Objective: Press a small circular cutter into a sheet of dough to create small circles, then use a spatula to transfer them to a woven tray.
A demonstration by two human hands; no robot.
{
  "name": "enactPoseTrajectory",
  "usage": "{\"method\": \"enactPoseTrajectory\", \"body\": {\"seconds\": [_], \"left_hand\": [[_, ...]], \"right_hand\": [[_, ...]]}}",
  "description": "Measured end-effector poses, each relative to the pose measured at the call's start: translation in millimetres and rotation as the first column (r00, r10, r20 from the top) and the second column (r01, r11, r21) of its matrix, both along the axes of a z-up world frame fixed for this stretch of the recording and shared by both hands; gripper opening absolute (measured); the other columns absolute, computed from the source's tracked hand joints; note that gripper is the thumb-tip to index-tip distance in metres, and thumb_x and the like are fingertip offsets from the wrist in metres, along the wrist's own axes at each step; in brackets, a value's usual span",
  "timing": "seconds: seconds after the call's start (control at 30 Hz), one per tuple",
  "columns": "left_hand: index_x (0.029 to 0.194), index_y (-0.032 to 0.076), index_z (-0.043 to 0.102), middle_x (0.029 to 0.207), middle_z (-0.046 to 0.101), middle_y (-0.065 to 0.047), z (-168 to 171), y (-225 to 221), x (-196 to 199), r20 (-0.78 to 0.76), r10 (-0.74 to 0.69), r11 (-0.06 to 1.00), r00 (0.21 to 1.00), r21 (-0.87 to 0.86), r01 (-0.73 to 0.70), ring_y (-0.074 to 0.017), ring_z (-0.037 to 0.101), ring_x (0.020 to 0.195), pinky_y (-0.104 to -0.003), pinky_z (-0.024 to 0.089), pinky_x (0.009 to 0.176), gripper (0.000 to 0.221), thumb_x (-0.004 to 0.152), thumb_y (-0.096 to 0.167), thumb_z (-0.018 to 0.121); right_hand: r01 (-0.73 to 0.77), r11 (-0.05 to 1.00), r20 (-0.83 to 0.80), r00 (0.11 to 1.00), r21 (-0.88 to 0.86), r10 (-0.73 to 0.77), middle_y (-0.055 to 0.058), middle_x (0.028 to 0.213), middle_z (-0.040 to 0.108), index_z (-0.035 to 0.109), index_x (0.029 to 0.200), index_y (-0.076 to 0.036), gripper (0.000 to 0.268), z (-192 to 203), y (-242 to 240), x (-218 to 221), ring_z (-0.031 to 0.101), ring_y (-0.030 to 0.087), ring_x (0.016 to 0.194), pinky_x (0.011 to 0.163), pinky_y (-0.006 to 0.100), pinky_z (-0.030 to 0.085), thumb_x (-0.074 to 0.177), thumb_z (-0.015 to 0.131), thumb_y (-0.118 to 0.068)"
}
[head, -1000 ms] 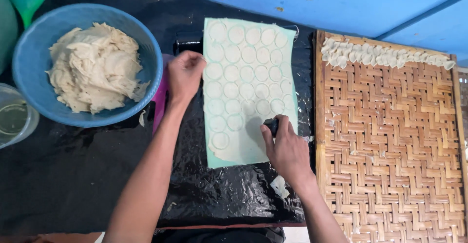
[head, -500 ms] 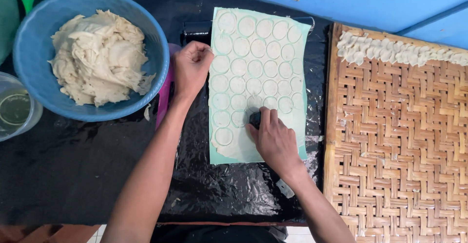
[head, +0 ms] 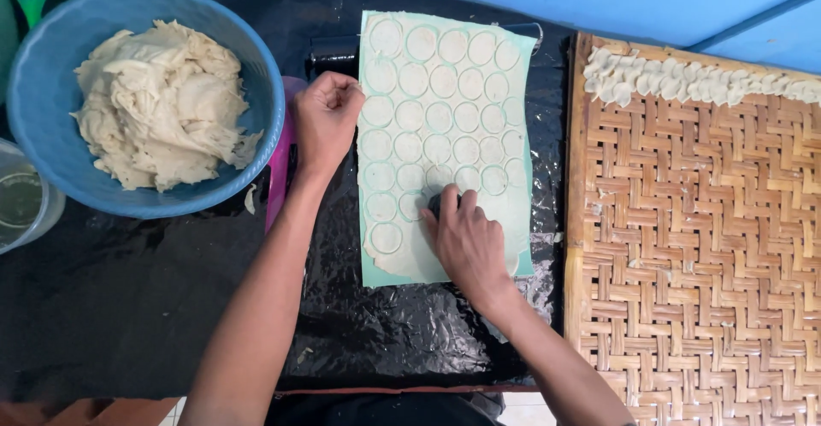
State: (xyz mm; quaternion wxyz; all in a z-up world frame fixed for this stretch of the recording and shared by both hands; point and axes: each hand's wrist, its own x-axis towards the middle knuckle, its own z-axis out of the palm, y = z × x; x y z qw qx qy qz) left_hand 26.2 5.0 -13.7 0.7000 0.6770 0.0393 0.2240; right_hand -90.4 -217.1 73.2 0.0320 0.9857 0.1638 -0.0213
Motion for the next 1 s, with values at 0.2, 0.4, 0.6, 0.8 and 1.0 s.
{"method": "enactPoseTrajectory", "body": {"seconds": [0.2,0.4,0.6,0.8,1.0], "left_hand": [[0.092,-0.005,0.069,0.076,0.069,0.003,-1.2,0.4,0.2,0.005,-0.009,1.000,1.000,-0.007,0.009,0.0009,0.060,0.068,-0.019,0.044,0.058,0.008,0.098,0.002,0.069],[0.091,-0.004,0.070,0.073,0.066,0.002,-3.1,0.4,-0.4,-0.009,0.013,0.999,1.000,0.032,-0.013,0.0001,0.057,0.066,-0.019,0.043,0.057,0.008,0.096,0.002,0.071],[0.091,-0.004,0.069,0.075,0.069,0.003,-0.8,0.5,-1.0,0.005,-0.001,1.000,1.000,0.029,0.001,0.0008,0.060,0.067,-0.019,0.045,0.058,0.008,0.097,0.001,0.069],[0.093,-0.004,0.069,0.075,0.068,0.002,-1.7,0.8,-0.8,0.014,-0.010,1.000,1.000,0.011,0.010,0.0008,0.058,0.067,-0.019,0.044,0.057,0.007,0.097,0.001,0.070],[0.094,-0.004,0.070,0.076,0.069,0.003,-2.0,1.4,-0.8,0.013,-0.002,0.999,1.000,0.032,0.002,0.0008,0.060,0.068,-0.018,0.045,0.058,0.005,0.096,0.001,0.070]], "right_hand": [[-0.033,0.992,-0.105,0.993,0.118,0.045,0.019,0.091,0.059,0.050,0.111,-0.003,0.038,24.2,-3.5,-1.0,0.069,0.036,0.068,0.049,0.048,0.054,0.103,0.057,-0.040],[0.019,0.928,-0.107,0.994,0.372,0.023,0.024,0.102,0.056,0.047,0.132,0.002,0.046,42.9,-33.2,-11.1,0.067,0.041,0.079,0.066,0.049,0.056,0.097,0.058,-0.026],[0.020,0.949,-0.109,0.994,0.315,0.015,0.024,0.114,0.053,0.049,0.132,-0.001,0.053,54.0,-41.7,-9.9,0.064,0.044,0.096,0.074,0.052,0.055,0.085,0.069,-0.019],[-0.045,0.970,-0.114,0.991,0.237,0.074,0.024,0.116,0.052,0.052,0.132,-0.003,0.053,48.0,-41.4,-6.4,0.057,0.041,0.110,0.081,0.050,0.055,0.083,0.069,-0.016],[-0.127,0.964,-0.031,0.990,0.235,0.138,0.024,0.117,0.054,0.049,0.136,0.005,0.058,45.5,-40.1,-5.1,0.056,0.040,0.110,0.092,0.048,0.050,0.083,0.068,-0.012]]}}
